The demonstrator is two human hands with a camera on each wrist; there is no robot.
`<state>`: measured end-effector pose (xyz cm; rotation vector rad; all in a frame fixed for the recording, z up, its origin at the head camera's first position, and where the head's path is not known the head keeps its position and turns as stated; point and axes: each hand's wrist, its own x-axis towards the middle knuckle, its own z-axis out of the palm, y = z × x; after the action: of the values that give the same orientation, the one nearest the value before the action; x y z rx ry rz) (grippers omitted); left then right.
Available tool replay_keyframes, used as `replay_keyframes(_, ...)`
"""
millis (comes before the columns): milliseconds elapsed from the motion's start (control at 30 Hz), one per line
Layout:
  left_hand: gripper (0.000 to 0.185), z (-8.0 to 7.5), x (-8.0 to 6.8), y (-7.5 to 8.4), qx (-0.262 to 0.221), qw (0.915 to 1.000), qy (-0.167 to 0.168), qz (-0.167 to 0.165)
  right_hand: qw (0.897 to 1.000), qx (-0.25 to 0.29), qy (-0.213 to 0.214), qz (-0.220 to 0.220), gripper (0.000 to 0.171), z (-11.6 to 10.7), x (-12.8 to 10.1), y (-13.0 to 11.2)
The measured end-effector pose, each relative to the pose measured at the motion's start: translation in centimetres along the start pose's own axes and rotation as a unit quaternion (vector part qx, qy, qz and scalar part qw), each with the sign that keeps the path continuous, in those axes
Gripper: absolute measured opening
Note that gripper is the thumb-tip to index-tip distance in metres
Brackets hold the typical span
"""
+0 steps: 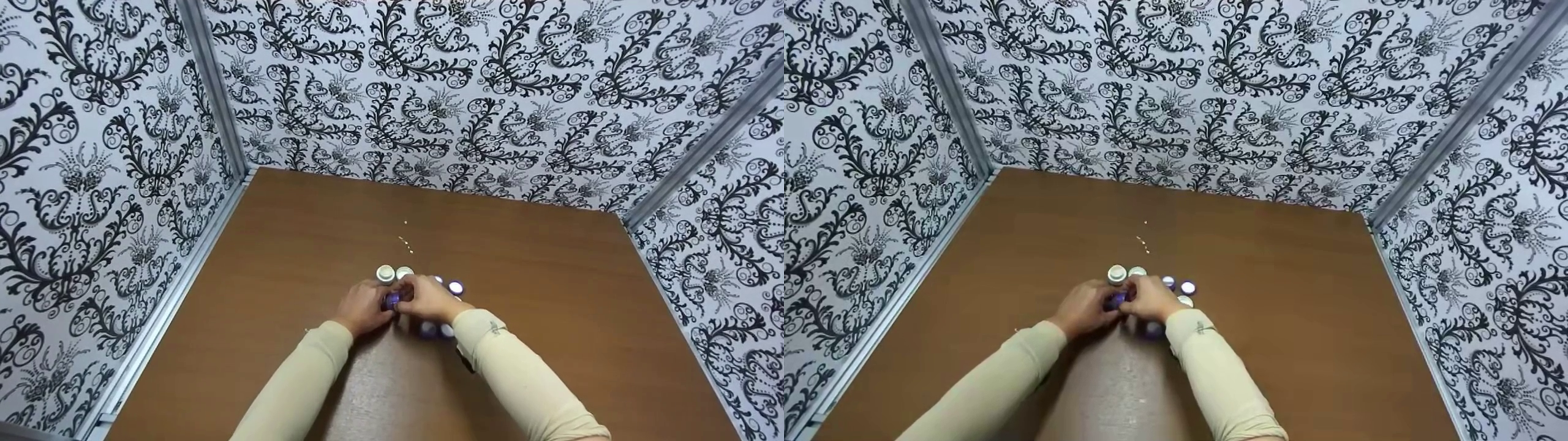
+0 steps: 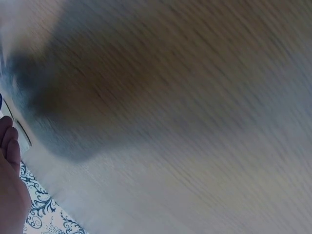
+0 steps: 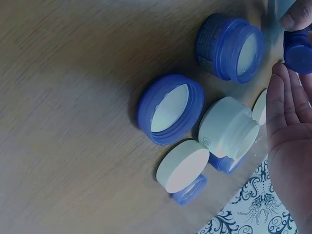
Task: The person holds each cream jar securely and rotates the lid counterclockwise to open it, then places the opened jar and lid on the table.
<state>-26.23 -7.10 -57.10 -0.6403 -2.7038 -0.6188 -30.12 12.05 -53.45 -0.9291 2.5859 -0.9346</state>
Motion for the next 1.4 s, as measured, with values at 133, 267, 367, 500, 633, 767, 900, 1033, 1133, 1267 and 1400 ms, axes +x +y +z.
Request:
replay_keyframes(133,0.031,-0.09,-0.07,0.03,-0.001,1.0,0.001,-0.003,1.0,-0.022,0.007,0.0,0.028,-0.02,-0.14,-0.17)
replay_keyframes(267,0.036,-0.2,-0.13,0.04,0.001,1.0,-0.002,-0.004,0.999,-0.043,0.01,0.005,0.021,-0.11,-0.28,-0.31)
replay_keyframes(367,0.038,-0.19,-0.14,0.03,0.001,1.0,-0.004,-0.001,0.999,-0.044,0.01,0.004,0.019,-0.09,-0.28,-0.15)
replay_keyframes(500,0.038,-0.14,-0.12,-0.01,-0.001,1.0,-0.004,0.005,0.999,-0.037,0.008,0.005,0.021,-0.01,-0.18,0.11)
replay_keyframes(633,0.04,-0.07,-0.07,-0.06,-0.008,0.9999,-0.004,0.01,1.0,-0.027,0.006,0.009,0.025,-0.05,-0.19,0.05)
replay_keyframes(767,0.043,-0.1,-0.08,0.0,-0.01,0.9999,-0.005,0.009,1.0,-0.02,0.006,0.007,0.028,-0.08,-0.2,-0.08)
replay_keyframes(900,0.043,-0.29,-0.11,0.19,-0.011,0.9999,-0.008,0.006,1.0,-0.008,0.007,0.001,0.031,-0.03,-0.23,-0.19)
replay_keyframes(1033,0.042,-0.42,-0.09,0.32,-0.013,0.9999,-0.007,0.005,1.0,0.001,0.006,-0.001,0.031,0.03,-0.29,-0.23)
replay_keyframes(1133,0.039,-0.33,-0.1,0.27,-0.007,0.9999,-0.003,0.007,1.0,-0.006,0.007,-0.004,0.027,0.02,-0.34,-0.27)
replay_keyframes(1267,0.035,-0.14,-0.13,0.16,0.004,0.9998,0.007,0.016,1.0,-0.025,0.007,-0.004,0.024,-0.07,-0.44,-0.4)
replay_keyframes(1400,0.033,-0.06,-0.14,0.09,0.001,0.9997,0.01,0.022,1.0,-0.02,0.005,0.0,0.023,-0.08,-0.43,-0.41)
